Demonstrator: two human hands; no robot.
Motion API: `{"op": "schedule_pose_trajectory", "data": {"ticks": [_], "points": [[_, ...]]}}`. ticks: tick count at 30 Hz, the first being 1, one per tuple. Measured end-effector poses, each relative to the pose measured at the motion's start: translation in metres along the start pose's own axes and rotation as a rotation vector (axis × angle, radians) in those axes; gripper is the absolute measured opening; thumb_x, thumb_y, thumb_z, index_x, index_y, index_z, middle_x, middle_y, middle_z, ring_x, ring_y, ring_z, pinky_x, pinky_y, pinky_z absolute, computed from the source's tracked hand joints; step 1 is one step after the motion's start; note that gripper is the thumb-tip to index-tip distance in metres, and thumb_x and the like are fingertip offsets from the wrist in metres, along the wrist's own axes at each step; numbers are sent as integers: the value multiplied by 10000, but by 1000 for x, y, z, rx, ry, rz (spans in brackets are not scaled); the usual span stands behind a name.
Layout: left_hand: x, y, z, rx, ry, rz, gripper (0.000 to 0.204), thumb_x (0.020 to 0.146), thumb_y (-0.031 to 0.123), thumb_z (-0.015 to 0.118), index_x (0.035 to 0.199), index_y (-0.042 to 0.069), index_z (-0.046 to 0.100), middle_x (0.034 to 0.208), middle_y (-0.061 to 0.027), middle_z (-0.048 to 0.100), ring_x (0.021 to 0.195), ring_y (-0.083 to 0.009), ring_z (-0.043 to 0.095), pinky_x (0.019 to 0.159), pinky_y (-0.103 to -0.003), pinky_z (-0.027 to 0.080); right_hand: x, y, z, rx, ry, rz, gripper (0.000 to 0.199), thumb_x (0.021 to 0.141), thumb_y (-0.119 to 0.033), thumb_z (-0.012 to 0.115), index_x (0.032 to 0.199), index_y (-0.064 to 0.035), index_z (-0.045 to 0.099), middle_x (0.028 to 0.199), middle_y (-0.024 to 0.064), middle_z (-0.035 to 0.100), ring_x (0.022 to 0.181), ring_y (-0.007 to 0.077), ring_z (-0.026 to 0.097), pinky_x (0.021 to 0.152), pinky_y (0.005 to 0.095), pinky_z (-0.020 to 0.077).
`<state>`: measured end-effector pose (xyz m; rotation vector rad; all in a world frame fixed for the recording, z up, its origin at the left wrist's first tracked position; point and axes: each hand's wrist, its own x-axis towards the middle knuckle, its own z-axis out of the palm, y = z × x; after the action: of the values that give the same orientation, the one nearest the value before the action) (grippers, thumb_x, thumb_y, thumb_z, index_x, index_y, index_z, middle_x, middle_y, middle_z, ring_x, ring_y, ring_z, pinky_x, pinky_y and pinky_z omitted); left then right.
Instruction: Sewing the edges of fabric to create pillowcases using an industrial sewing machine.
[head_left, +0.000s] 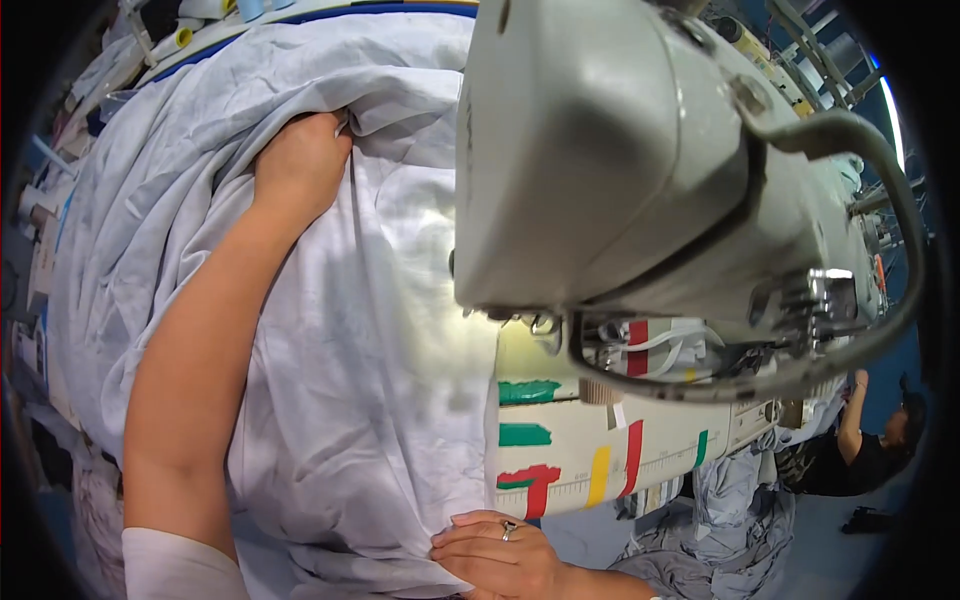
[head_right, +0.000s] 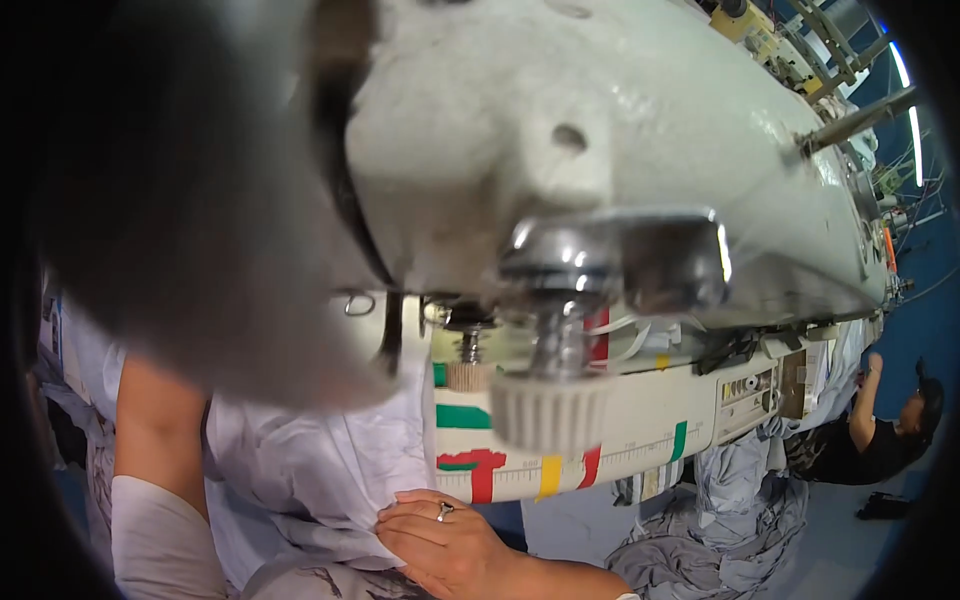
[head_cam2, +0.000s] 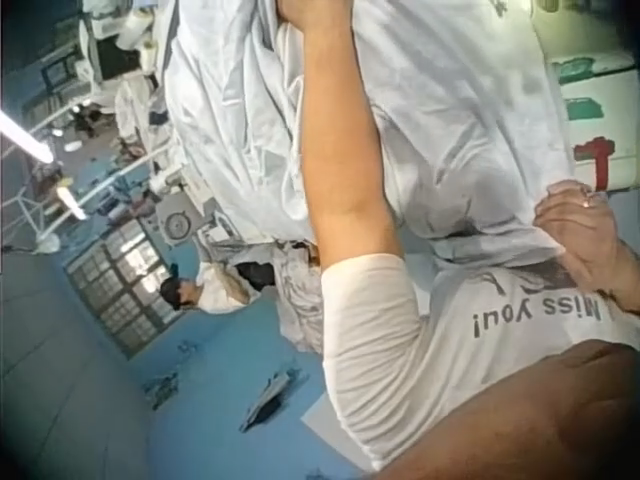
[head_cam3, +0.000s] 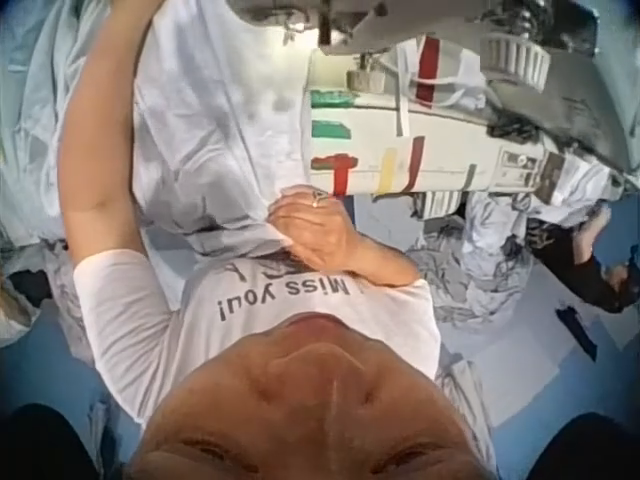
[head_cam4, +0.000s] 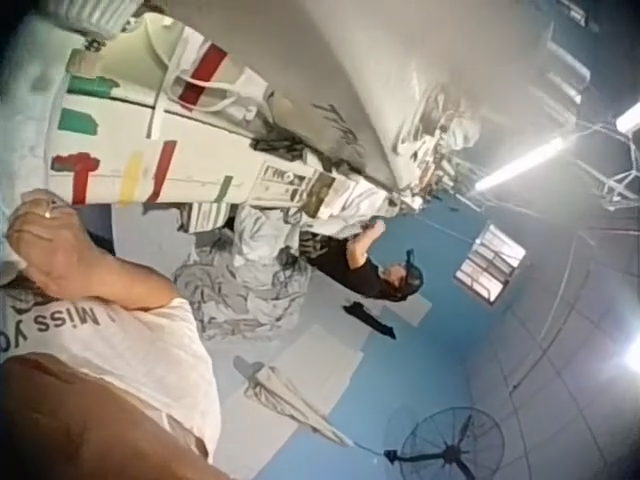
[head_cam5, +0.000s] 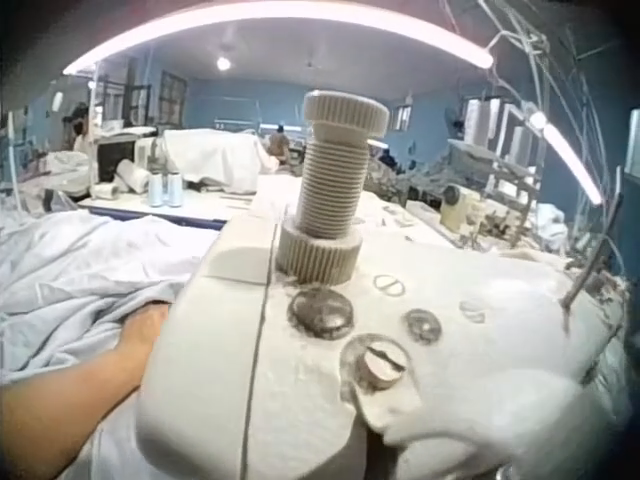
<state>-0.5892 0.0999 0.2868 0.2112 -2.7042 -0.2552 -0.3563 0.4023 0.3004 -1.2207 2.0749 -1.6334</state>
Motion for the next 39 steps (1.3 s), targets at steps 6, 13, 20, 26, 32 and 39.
{"op": "schedule_pose_trajectory", "data": {"ticks": [6, 13, 20, 26, 32, 39], "points": [[36, -3, 21, 0, 0, 9, 239, 873, 200, 568, 1014, 35, 666, 1029, -217, 662, 953, -377, 631, 848, -454, 494, 19, 11, -16, -21, -24, 36, 365, 679, -30, 687, 1032, 36, 619, 998, 136, 634, 986, 310, 628, 966, 449, 479], [71, -23, 21, 1, -72, -28, 295, 892, 211, 540, 1105, 33, 640, 1097, -219, 650, 1017, -369, 622, 917, -446, 469, 40, 11, -14, -153, 142, 55, 179, 796, -98, 607, 945, -20, 668, 916, 111, 681, 933, 285, 671, 922, 435, 476], [-112, 11, -104, -177, 127, 543, 593, 812, 214, 696, 1298, -36, 468, 1309, -220, 515, 1197, -410, 490, 1035, -455, 358, 13, 19, -3, -465, 206, 22, 327, 641, 40, 608, 958, -32, 646, 1004, 129, 660, 1059, 320, 624, 996, 511, 402], [-415, -11, -130, -510, -27, 210, 482, 673, 136, 827, 1050, 42, 541, 1033, -168, 536, 877, -334, 543, 739, -400, 457, 18, 8, 7, -569, 221, -44, 409, 574, 94, 549, 950, -31, 651, 1048, 130, 662, 1100, 322, 606, 1060, 505, 357], [-453, -5, -99, -504, -28, -133, 444, 653, 57, 799, 1021, 24, 552, 1054, -158, 537, 969, -312, 512, 780, -393, 450, 9, 17, 13, -589, 240, -71, 363, 639, 147, 533, 949, 4, 655, 1044, 134, 676, 1112, 305, 610, 1054, 460, 364], [-466, -34, -117, -670, -248, 175, 150, 705, -29, 692, 815, 2, 594, 923, -124, 587, 790, -282, 572, 684, -356, 476, 1, 22, 19, -580, 269, -107, 314, 685, 141, 594, 968, 19, 652, 1073, 141, 672, 1123, 301, 605, 996, 378, 430]]}}
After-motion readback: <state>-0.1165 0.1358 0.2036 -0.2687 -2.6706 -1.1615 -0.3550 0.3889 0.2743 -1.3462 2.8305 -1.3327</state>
